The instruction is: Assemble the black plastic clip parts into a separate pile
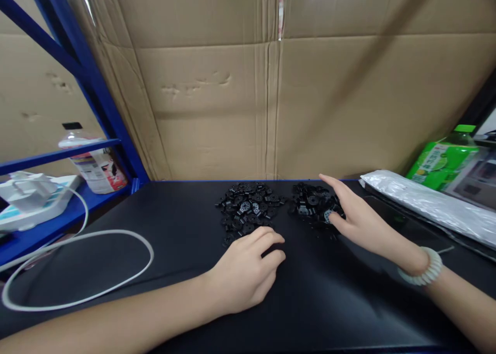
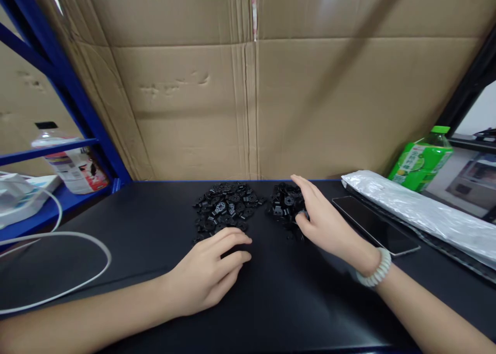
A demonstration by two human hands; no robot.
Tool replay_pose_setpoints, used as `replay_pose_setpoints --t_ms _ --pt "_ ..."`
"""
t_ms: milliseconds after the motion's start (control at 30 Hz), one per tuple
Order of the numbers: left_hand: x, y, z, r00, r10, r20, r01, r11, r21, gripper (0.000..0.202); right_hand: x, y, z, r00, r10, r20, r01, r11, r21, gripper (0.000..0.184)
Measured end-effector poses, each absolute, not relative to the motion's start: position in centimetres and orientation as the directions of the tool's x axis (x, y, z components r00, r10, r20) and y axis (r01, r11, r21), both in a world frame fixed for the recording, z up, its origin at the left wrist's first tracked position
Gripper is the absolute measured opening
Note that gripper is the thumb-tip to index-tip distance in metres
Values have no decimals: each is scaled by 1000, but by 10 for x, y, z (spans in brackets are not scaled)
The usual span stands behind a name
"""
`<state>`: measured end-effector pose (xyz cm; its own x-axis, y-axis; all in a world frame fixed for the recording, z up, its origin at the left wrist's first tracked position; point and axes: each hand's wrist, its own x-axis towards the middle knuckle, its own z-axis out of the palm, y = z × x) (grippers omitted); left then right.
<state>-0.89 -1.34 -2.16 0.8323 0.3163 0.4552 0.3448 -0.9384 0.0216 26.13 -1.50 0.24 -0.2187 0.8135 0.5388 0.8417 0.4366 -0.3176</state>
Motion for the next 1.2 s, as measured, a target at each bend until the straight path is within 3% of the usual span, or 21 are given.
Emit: replay_pose_setpoints --t_ms 167,400,467,633,767,867,967,1033,1100,1200 --pt "-7 -22 -21 817 452 358 459 -885 70 34 237 -31 0 -290 782 552 741 548 -387 56" --pt "-6 -23 -20 858 296 419 267 -955 127 24 227 -36 -1 -275 759 590 650 599 -467 38" --pt "-5 -21 -22 836 319 445 275 -947 163 24 226 -36 -2 -239 772 588 616 589 -523 35" --pt "-2 -11 -27 782 474 406 343 -870 355 24 217 -41 -1 -240 852 466 512 519 -684 28" --pt "-2 -8 -27 795 436 423 220 -855 469 3 210 -45 -1 -295 876 383 479 482 -734 25" --pt "-2 -9 -24 771 422 477 149 -848 509 6 209 -44 -3 -298 890 344 434 447 -782 24" --pt "0 -12 -22 698 445 560 92 -832 547 19 209 -42 -7 -312 926 211 272 300 -914 22" --pt "1 -14 -21 659 473 585 63 -809 584 28 208 -40 -11 -379 924 51 93 93 -991 23" --pt "2 -15 -20 644 512 568 49 -770 637 33 207 -40 -12 -482 873 -78 -68 -126 -990 28" --pt "4 -17 -21 603 592 536 38 -692 721 29 204 -40 -12 -606 787 -117 -195 -289 -937 26"
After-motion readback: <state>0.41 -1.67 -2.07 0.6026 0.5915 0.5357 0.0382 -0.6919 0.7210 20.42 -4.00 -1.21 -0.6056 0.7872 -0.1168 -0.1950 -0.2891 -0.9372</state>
